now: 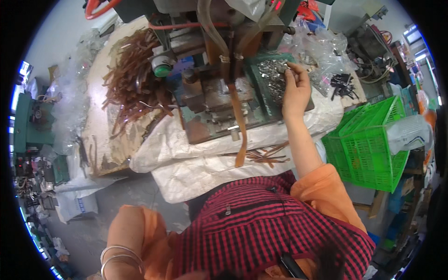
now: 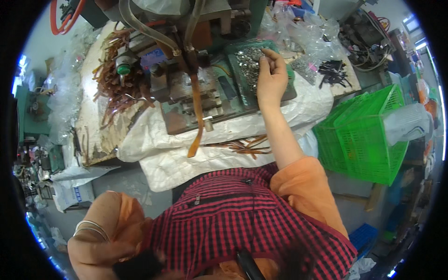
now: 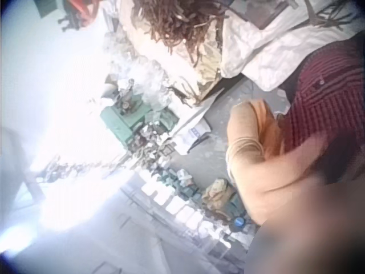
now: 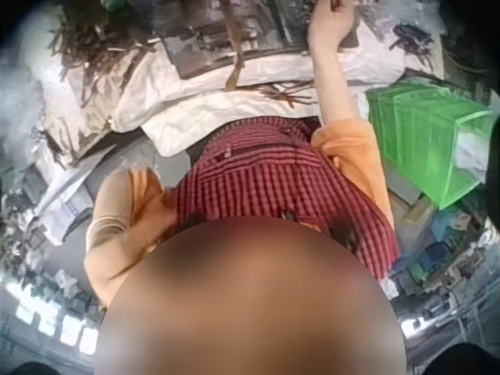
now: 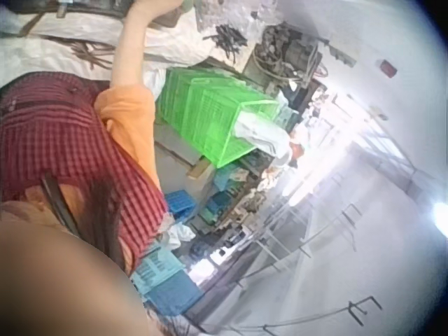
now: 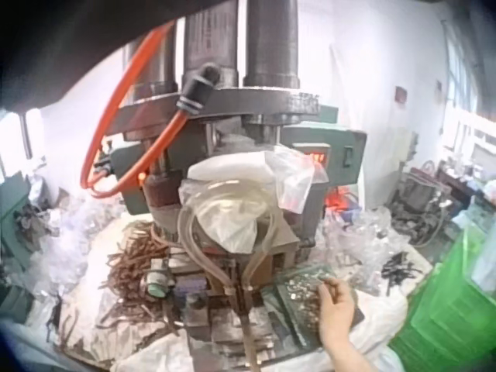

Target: The person repeatedly picks up small metallic pieces and places them onto long copper strips, then inserts the strips into a machine to attach the pieces. The person handles the copper strips and metallic components by hand and uses a press-like machine to secure the parts.

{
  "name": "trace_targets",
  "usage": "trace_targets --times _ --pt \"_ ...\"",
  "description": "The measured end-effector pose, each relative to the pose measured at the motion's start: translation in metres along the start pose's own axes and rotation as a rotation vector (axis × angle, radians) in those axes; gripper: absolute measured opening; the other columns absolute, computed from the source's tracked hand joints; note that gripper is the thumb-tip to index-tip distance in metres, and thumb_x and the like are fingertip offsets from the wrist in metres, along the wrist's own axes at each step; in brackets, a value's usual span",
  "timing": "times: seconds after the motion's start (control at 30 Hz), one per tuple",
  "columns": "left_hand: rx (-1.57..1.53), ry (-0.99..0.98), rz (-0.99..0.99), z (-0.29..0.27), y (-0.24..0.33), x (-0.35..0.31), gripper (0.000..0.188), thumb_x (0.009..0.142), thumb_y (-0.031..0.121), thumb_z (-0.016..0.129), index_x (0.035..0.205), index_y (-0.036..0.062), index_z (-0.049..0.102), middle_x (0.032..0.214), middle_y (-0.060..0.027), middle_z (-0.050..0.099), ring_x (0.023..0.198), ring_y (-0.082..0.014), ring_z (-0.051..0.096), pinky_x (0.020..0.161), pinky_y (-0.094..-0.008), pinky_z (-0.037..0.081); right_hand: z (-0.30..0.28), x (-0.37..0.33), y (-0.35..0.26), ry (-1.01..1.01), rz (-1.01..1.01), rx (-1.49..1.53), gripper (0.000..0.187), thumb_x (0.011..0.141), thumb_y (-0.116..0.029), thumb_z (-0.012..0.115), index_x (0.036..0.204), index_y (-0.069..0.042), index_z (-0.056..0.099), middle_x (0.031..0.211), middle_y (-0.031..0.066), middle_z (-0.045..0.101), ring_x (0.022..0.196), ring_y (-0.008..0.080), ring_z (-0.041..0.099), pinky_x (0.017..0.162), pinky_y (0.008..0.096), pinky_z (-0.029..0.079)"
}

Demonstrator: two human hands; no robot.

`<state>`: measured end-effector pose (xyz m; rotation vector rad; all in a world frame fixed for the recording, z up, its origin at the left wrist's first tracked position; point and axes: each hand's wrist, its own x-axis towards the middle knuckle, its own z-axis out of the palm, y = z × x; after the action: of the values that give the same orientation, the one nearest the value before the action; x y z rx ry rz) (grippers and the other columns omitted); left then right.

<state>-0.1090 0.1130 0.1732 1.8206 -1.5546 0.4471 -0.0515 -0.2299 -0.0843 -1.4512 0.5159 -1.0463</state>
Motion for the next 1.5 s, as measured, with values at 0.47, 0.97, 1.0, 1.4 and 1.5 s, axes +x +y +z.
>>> trace_targets --times 0.47,0.97,1.0,1.4,1.5 --pt "0.338 -0.111 -0.558 0.12 -0.289 -0.132 0.022 0.079 0.002 0.072 0.1 0.0091 0.076 0.091 -0.0116 0.066 0.085 -0.0345 0.067 0.073 -0.0426 0.054 -0.038 -0.016 -0.02 0.016 -0.231 -0.404 0.016 0.096 -0.008 0.07 0.11 -0.003 0.075 0.102 0.0033 0.075 0.092 0.0091 0.066 0.085 0.0241 0.05" --pt "-0.284 0.635 -0.919 0.143 -0.226 -0.114 0.015 0.099 0.003 0.067 0.113 -0.0027 0.068 0.107 -0.0061 0.071 0.092 -0.0097 0.063 0.083 -0.0232 0.05 0.06 -0.043 -0.087 -0.331 -0.009 0.076 0.031 0.087 -0.003 0.076 0.115 0.001 0.066 0.102 0.0097 0.074 0.097 0.0152 0.07 0.088 0.0302 0.053" --pt "-0.288 0.672 -0.902 0.147 -0.223 -0.117 0.013 0.099 0.003 0.068 0.111 -0.0028 0.07 0.106 -0.0058 0.071 0.092 -0.0096 0.062 0.082 -0.0234 0.05 0.06 -0.047 -0.091 -0.325 0.02 0.102 0.035 0.088 -0.002 0.075 0.121 0.002 0.063 0.102 0.0083 0.074 0.096 0.0119 0.069 0.088 0.0276 0.052" --pt "0.061 0.399 -0.007 0.123 -0.131 -0.022 0.03 0.076 -0.001 0.085 0.102 0.0028 0.073 0.099 -0.0159 0.076 0.08 -0.0237 0.072 0.065 -0.0303 0.052 0.063 -0.06 -0.13 -0.348 0.187 0.305 0.049 0.09 0.003 0.067 0.137 0.005 0.051 0.109 0.0107 0.072 0.104 0.0161 0.067 0.096 0.0294 0.052" --pt "0.088 0.28 0.129 0.147 -0.132 -0.017 0.031 0.073 0.007 0.088 0.101 0.0046 0.073 0.103 -0.0126 0.076 0.067 -0.0189 0.063 0.056 -0.0302 0.047 0.043 -0.064 -0.146 -0.494 0.06 0.151 0.044 0.09 0.0 0.065 0.134 -0.001 0.06 0.126 0.015 0.067 0.119 0.0224 0.063 0.104 0.0344 0.048"
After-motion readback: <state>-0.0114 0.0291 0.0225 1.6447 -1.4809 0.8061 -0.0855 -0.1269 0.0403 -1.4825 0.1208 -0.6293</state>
